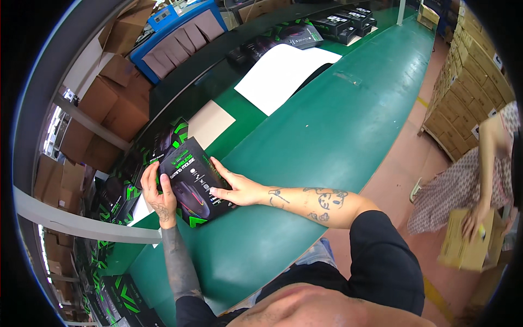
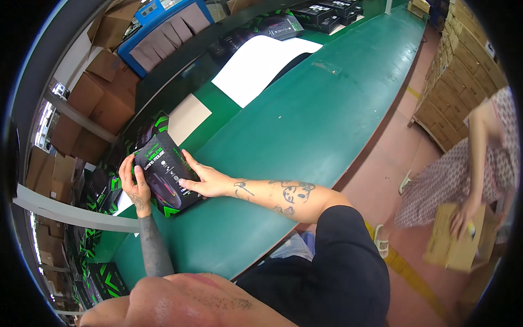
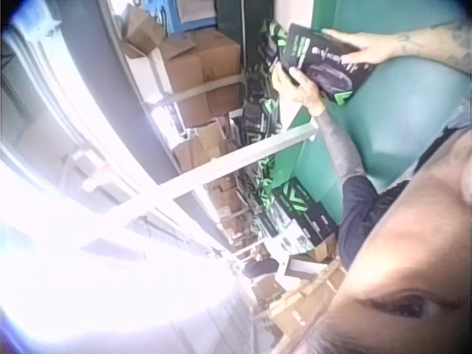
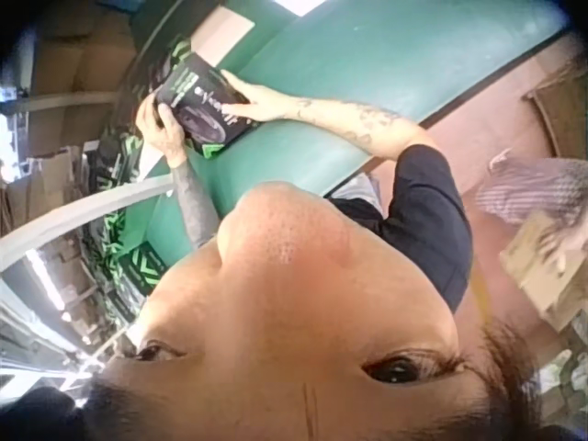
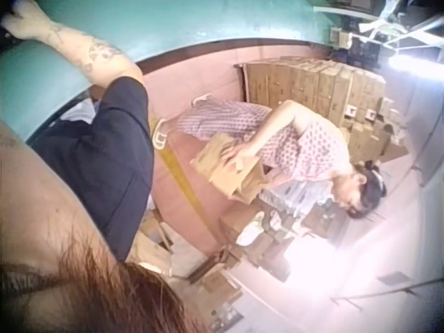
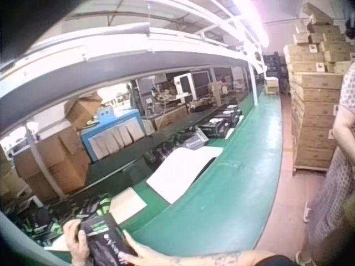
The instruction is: The person handles boxes for a wireless gaming mouse on a green conveyor belt, picking up individual boxes, opening the front flap to look at the contents, and closing the flap before placing them back or moving to the next item.
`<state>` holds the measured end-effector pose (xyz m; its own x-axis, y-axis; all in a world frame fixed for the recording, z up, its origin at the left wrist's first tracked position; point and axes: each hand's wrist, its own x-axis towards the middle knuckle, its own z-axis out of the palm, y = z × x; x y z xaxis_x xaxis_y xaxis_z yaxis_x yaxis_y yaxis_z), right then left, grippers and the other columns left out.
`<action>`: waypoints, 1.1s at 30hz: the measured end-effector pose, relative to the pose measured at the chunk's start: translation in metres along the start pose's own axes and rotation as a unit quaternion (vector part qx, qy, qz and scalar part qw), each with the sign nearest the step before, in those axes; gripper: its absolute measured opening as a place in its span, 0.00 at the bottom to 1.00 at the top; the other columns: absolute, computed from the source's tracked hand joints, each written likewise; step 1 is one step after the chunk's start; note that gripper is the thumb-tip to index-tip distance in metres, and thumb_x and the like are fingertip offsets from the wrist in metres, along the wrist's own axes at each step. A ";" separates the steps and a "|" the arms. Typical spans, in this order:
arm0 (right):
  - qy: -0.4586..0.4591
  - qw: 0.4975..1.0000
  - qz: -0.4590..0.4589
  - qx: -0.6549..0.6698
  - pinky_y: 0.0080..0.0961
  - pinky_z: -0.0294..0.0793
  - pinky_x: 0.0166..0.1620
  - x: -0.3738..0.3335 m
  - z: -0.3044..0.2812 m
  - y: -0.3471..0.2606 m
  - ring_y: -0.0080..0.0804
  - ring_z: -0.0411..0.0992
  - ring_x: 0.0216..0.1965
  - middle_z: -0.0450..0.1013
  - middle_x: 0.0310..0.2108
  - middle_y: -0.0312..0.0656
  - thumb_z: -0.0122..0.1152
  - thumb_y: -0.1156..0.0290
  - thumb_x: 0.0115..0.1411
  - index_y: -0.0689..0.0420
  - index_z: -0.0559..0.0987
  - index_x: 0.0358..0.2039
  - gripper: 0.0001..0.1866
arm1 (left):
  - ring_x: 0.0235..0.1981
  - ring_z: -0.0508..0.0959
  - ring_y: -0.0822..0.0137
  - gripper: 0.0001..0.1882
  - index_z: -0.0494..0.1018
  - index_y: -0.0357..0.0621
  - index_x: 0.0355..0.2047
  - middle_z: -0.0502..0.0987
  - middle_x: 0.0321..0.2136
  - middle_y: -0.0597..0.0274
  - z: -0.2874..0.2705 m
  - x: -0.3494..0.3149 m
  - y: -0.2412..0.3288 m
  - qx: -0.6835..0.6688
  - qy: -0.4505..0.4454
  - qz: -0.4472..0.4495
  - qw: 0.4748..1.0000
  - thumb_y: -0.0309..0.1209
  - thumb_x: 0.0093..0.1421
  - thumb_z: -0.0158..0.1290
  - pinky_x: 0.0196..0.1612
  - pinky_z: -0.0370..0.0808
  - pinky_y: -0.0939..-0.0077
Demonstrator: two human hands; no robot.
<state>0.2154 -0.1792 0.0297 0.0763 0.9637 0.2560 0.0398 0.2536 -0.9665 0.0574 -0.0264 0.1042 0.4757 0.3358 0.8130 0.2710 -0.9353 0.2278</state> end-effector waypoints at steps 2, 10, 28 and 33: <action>-0.001 0.997 0.049 0.053 0.29 0.52 0.61 0.001 -0.001 -0.002 0.42 0.52 0.62 0.49 0.61 0.56 0.45 0.50 0.62 0.58 0.32 0.63 0.44 | 0.47 0.70 0.57 0.14 0.70 0.36 0.44 0.72 0.44 0.53 0.001 0.001 -0.001 -0.013 -0.003 0.009 1.000 0.29 0.59 0.45 0.53 0.63 0.67; 0.041 0.999 -0.022 0.017 0.30 0.55 0.59 0.008 -0.004 0.017 0.41 0.54 0.61 0.51 0.61 0.51 0.51 0.51 0.59 0.51 0.37 0.64 0.44 | 0.16 0.62 0.72 0.33 0.66 0.49 0.14 0.66 0.11 0.68 -0.017 0.011 -0.066 -0.658 -0.049 -0.031 0.751 0.47 0.67 0.19 0.43 0.59 0.70; 0.077 0.991 0.056 0.095 0.29 0.54 0.59 0.000 -0.015 -0.011 0.31 0.55 0.59 0.56 0.58 0.46 0.56 0.69 0.58 0.64 0.48 0.61 0.37 | 0.25 0.71 0.72 0.31 0.70 0.51 0.17 0.73 0.17 0.66 -0.018 0.027 -0.067 -0.792 -0.187 0.055 0.579 0.52 0.65 0.25 0.50 0.59 0.71; 0.070 0.994 0.027 0.085 0.26 0.49 0.61 0.002 -0.017 0.009 0.30 0.52 0.60 0.55 0.59 0.42 0.48 0.57 0.62 0.61 0.51 0.62 0.34 | 0.13 0.62 0.70 0.35 0.61 0.52 0.07 0.64 0.06 0.69 -0.029 0.017 -0.045 -0.743 -0.065 -0.041 0.665 0.47 0.66 0.14 0.46 0.62 0.72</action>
<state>0.2325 -0.1762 0.0220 0.2116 0.9582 0.1927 -0.1363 0.2242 -0.9650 0.0289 0.0186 0.1234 0.6053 0.3093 0.7334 -0.7789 0.0404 0.6258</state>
